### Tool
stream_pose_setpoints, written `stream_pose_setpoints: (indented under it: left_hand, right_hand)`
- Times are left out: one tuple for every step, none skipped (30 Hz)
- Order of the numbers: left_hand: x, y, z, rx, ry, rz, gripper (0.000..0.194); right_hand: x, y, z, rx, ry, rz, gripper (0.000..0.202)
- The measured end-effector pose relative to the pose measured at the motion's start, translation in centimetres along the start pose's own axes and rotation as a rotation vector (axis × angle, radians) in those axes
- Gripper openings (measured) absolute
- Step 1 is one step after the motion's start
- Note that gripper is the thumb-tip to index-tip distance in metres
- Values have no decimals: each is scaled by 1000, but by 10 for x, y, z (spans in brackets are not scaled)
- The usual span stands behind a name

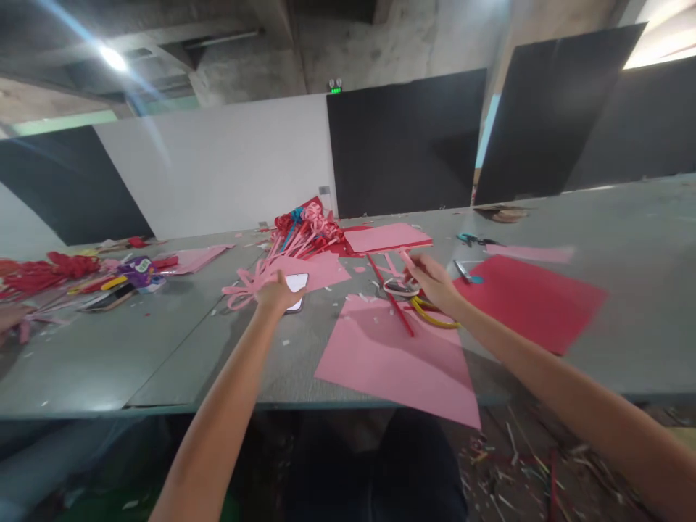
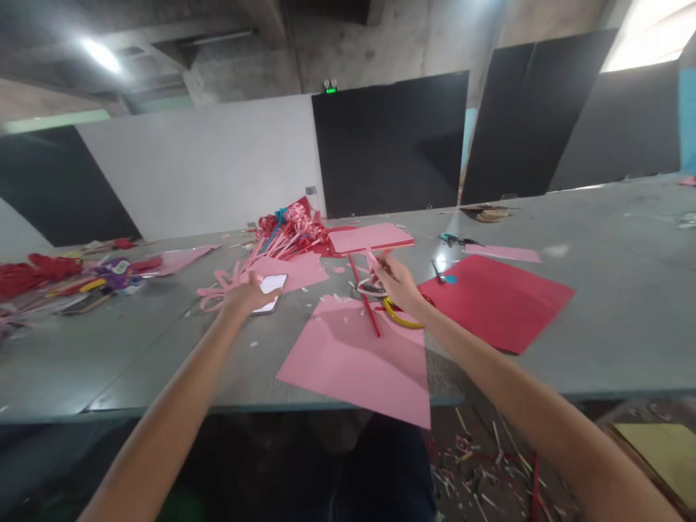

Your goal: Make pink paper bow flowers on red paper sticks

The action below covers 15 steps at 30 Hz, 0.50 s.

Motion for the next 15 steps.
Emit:
stream_pose_setpoints:
  left_hand:
    - [-1, 1, 2, 14, -14, -5, 96]
    - [-1, 4, 5, 27, -26, -12, 99]
    - [0, 8, 7, 37, -31, -32, 100]
    - [0, 12, 10, 51, -29, -43, 100]
    - [0, 16, 12, 40, -32, -49, 99]
    - [-2, 20, 13, 28, -31, -52, 97]
    - [-3, 23, 14, 2, -28, -66, 95]
    - [-4, 25, 15, -36, -31, -82, 93]
    - [-6, 25, 15, -69, -34, -97, 92]
    - [-8, 24, 15, -102, -35, -110, 91]
    - [-10, 23, 15, -127, -33, -118, 90]
    - [-12, 22, 15, -138, -28, -122, 89]
    - [-14, 21, 15, -131, -22, -127, 89]
    - [-13, 21, 14, -106, -24, -135, 89]
    - [-10, 23, 14, -77, -42, -142, 89]
  right_hand:
    - [2, 0, 1, -21, 14, -19, 44]
    - [4, 0, 2, -47, 25, -37, 45]
    - [6, 0, 3, -63, 25, -46, 46]
    - [7, 0, 5, -66, 27, -57, 46]
    - [8, -1, 6, -68, 32, -71, 45]
    - [10, -2, 9, -49, 42, -79, 44]
    - [10, -4, 11, -27, 56, -77, 41]
    - [11, -6, 12, -17, 70, -78, 39]
    - [12, -9, 13, -4, 83, -78, 37]
    - [12, -11, 14, 8, 95, -77, 35]
    - [13, -13, 15, 21, 106, -74, 34]
    - [13, -14, 16, 37, 117, -67, 33]
    - [11, -15, 17, 54, 126, -54, 33]
    - [8, -14, 17, 68, 135, -40, 33]
    - [4, -12, 17, 75, 144, -24, 34]
Point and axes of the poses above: each hand's wrist, its own y-axis towards the middle knuckle, its own z-axis out of the palm, x = y × z, the point moved 7 cm from there along y, towards the middle knuckle, and after that the axes turned 13 degrees about y, right-handed, at the moved point
